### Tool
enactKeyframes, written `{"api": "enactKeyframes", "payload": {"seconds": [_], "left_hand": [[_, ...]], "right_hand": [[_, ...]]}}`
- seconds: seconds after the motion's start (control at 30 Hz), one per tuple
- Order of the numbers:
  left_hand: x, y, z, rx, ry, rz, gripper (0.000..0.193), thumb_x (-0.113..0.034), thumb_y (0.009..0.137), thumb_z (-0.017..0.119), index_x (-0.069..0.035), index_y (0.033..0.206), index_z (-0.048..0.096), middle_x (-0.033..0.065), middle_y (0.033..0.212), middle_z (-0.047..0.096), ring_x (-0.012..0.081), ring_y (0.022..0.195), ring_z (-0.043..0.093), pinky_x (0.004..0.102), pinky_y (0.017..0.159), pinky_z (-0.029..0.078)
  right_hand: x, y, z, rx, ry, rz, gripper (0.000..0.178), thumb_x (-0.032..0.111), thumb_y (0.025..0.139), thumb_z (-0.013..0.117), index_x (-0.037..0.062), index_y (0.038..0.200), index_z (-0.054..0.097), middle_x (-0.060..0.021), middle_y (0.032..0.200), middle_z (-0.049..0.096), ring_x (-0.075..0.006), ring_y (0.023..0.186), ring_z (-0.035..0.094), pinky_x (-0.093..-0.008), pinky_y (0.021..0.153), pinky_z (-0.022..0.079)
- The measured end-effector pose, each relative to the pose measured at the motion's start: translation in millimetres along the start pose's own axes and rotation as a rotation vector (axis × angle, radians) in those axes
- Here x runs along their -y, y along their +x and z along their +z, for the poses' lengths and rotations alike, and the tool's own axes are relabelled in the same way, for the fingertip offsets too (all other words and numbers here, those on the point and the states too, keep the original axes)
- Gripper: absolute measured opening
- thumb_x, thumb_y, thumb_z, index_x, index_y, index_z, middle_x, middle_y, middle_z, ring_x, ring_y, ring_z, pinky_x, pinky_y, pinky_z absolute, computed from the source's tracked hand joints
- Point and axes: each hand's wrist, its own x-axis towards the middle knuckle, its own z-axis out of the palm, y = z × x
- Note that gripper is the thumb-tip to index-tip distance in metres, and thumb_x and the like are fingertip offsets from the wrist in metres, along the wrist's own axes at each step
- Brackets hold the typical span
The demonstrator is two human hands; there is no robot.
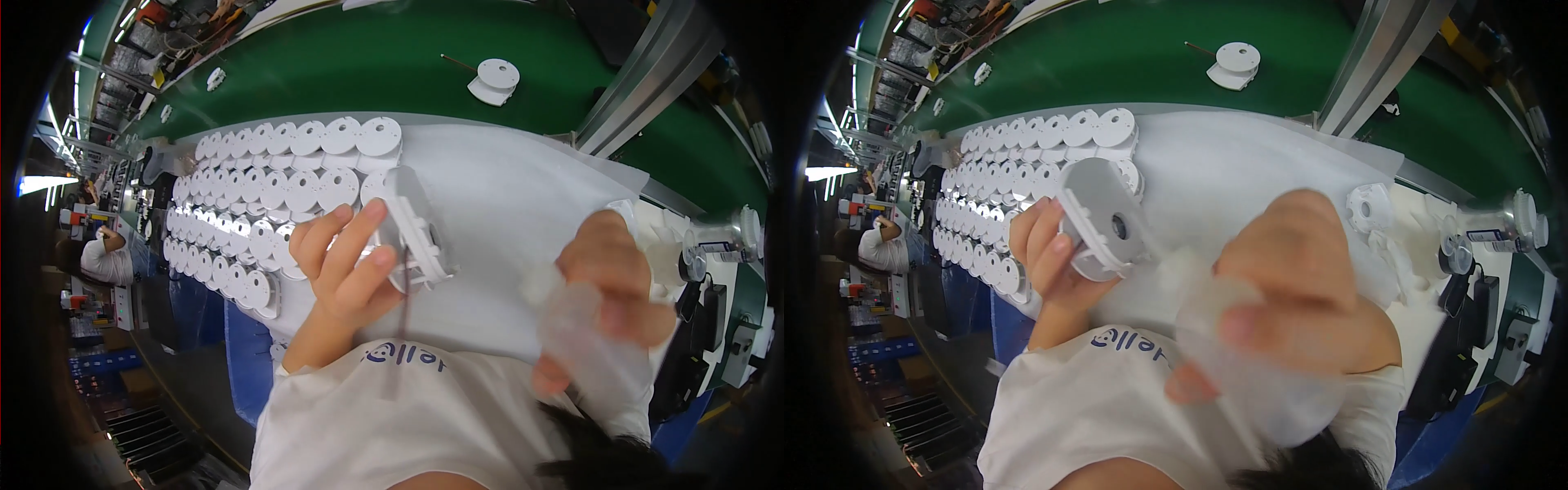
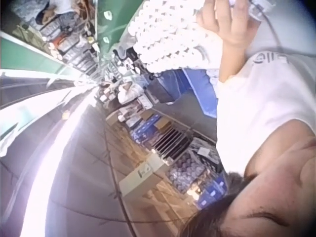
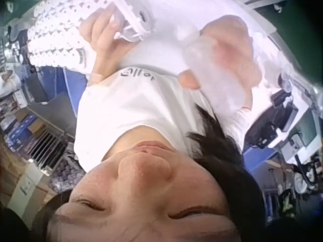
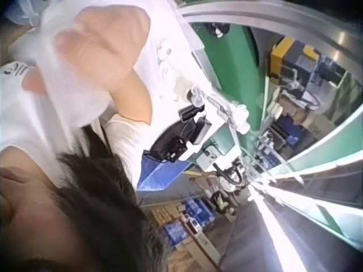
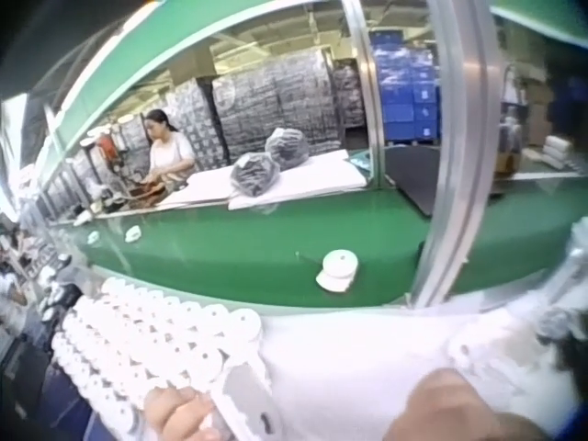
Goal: The person assembles electronic components by applying adhesive from an adhesive bottle to plastic housings with an adhesive dispenser, then combining the plastic parts with electronic circuits by hand.
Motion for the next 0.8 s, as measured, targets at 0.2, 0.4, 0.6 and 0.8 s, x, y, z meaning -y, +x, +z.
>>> {"api": "enactKeyframes", "payload": {"seconds": [0.2,0.4,0.6,0.8], "left_hand": [[-1.2,-6.6,9.6,-0.039,0.014,0.149,0.024,-0.027,0.079,0.049,-0.024,0.101,0.041,-0.0011,0.095,0.056,0.0167,0.090,0.042,0.0371,0.088,0.027],[-7.8,-7.8,12.6,-0.055,-0.002,0.118,0.023,-0.029,0.080,0.049,-0.025,0.100,0.041,-0.0026,0.093,0.056,0.0151,0.090,0.042,0.0390,0.090,0.026],[-10.9,-8.1,6.3,0.032,-0.015,0.132,0.024,-0.030,0.079,0.051,-0.026,0.100,0.041,-0.0026,0.093,0.055,0.0156,0.090,0.042,0.0406,0.090,0.026],[-11.1,-9.6,13.0,-0.033,0.004,0.109,0.023,-0.031,0.079,0.050,-0.026,0.100,0.041,-0.0023,0.093,0.056,0.0162,0.092,0.041,0.0405,0.090,0.026]], "right_hand": [[19.3,-2.0,11.3,0.032,-0.153,-0.169,0.052,0.048,0.063,0.063,0.0179,0.096,0.037,-0.0052,0.072,0.045,-0.0156,0.051,0.041,-0.0258,0.045,0.028],[18.6,-4.4,13.3,0.054,-0.172,-0.097,0.047,0.047,0.065,0.061,0.0179,0.094,0.038,-0.0047,0.070,0.045,-0.0157,0.051,0.041,-0.0265,0.045,0.028],[13.1,-6.2,14.3,0.083,-0.194,-0.132,0.045,0.044,0.066,0.062,0.0167,0.094,0.039,-0.0059,0.070,0.046,-0.0161,0.050,0.041,-0.0274,0.044,0.027],[15.7,-4.9,13.7,0.103,-0.215,-0.100,0.044,0.042,0.067,0.061,0.0150,0.093,0.039,-0.0065,0.069,0.046,-0.0164,0.049,0.041,-0.0277,0.043,0.027]]}}
